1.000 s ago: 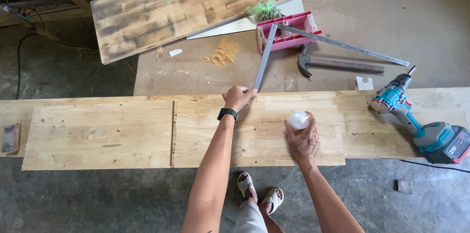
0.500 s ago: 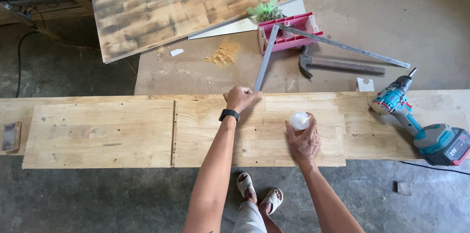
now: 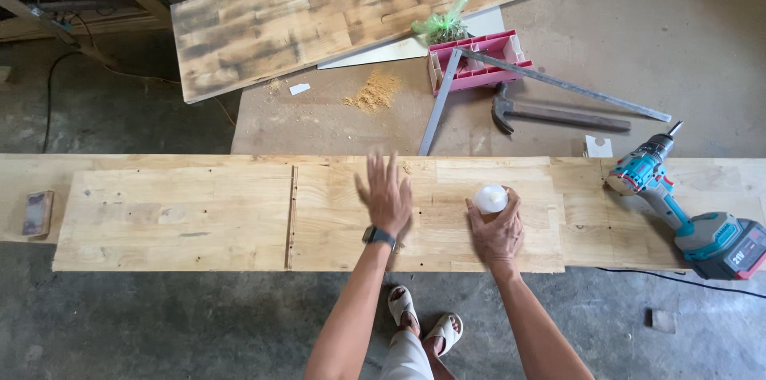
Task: The person applies wood glue from a plastic bottle onto several rectangular wooden boards and then presses the boards together by hand.
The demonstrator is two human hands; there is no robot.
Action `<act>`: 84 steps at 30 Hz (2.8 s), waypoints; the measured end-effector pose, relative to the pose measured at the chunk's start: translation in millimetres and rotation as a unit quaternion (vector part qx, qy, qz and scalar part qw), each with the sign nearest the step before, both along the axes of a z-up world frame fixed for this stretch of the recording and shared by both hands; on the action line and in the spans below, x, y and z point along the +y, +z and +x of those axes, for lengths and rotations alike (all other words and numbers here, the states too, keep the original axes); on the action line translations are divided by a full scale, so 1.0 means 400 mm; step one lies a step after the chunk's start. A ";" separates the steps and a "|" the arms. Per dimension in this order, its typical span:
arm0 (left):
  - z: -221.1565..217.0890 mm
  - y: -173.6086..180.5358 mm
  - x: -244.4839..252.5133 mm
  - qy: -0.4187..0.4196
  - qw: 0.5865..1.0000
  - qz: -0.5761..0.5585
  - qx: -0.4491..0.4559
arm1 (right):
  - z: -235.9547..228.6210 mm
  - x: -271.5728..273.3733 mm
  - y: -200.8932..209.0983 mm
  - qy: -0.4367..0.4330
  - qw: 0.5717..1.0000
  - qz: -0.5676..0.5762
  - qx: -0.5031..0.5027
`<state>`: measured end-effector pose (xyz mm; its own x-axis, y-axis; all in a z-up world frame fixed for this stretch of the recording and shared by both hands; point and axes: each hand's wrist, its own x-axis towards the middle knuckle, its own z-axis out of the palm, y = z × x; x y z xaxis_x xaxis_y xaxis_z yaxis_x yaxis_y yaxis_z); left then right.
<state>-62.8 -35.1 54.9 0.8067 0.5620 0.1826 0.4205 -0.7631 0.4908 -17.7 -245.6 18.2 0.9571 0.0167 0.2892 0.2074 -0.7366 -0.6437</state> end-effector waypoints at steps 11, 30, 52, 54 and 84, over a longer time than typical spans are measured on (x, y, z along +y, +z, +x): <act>-0.157 0.058 0.043 0.045 0.966 0.004 0.253 | 0.014 -0.022 -0.009 0.105 0.992 0.041 0.056; -0.151 0.027 0.044 0.063 0.966 0.026 0.251 | 0.077 0.039 0.095 0.151 0.945 0.119 0.265; -0.151 -0.007 0.049 0.066 0.966 0.038 0.248 | 0.071 0.062 0.138 0.141 0.935 0.109 0.305; -0.151 -0.008 0.048 0.067 0.967 0.038 0.244 | 0.073 0.061 0.137 0.137 0.934 0.114 0.308; -0.151 -0.017 0.050 0.068 0.969 0.039 0.234 | 0.123 0.083 0.151 0.114 0.938 0.014 0.327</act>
